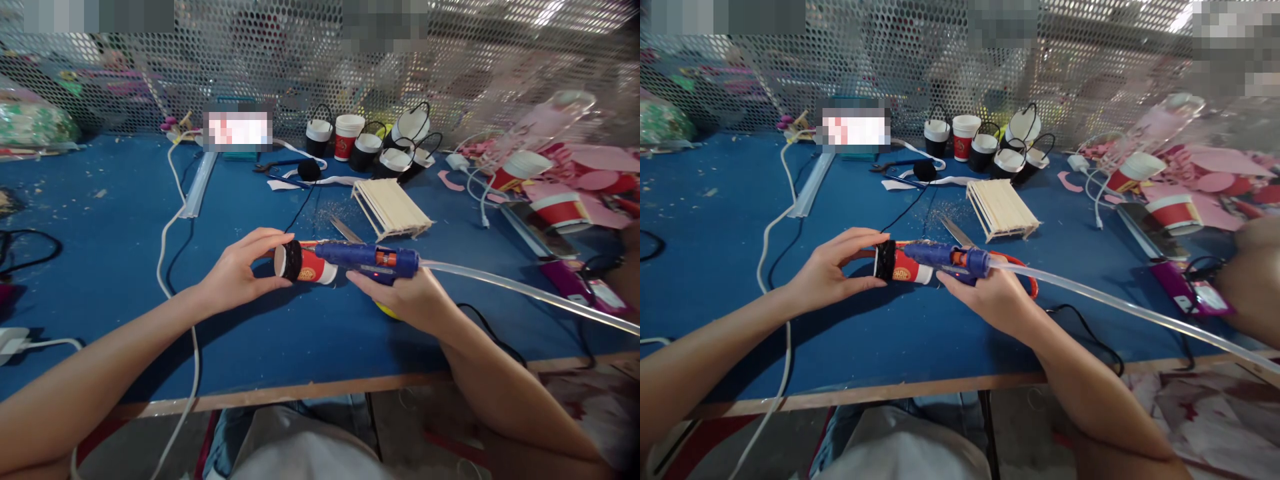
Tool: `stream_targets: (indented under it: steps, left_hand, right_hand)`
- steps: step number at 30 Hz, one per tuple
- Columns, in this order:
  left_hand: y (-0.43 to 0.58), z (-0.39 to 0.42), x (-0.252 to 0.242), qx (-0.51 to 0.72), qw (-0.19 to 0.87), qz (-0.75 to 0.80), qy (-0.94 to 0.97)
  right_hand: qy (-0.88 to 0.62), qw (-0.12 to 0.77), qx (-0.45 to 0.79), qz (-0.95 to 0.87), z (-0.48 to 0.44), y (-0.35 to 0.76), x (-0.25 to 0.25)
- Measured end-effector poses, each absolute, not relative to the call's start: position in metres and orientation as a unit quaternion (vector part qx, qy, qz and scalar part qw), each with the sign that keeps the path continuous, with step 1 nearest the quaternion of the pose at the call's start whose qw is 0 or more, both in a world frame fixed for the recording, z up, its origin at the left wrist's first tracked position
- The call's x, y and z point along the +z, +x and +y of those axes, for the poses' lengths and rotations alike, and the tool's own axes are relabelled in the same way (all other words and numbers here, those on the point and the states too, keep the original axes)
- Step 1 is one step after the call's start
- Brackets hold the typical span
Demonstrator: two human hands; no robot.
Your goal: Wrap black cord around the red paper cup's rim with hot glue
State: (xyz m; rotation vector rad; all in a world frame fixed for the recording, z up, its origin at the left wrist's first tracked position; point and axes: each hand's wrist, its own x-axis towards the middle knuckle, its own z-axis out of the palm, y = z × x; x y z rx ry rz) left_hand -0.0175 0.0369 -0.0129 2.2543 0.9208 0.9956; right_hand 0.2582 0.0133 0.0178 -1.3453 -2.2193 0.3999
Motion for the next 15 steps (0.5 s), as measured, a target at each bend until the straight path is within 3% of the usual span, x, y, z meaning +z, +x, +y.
stream_targets:
  steps: [10,15]
  left_hand:
    - [-0.019,0.035,-0.010,0.314,0.143,0.321,0.882]
    - [-0.019,0.036,-0.011,0.310,0.147,0.327,0.880]
  right_hand:
    - [-0.521,0.306,0.230,-0.763,0.013,0.243,0.023]
    - [-0.526,0.293,0.355,-0.715,0.016,0.246,0.023]
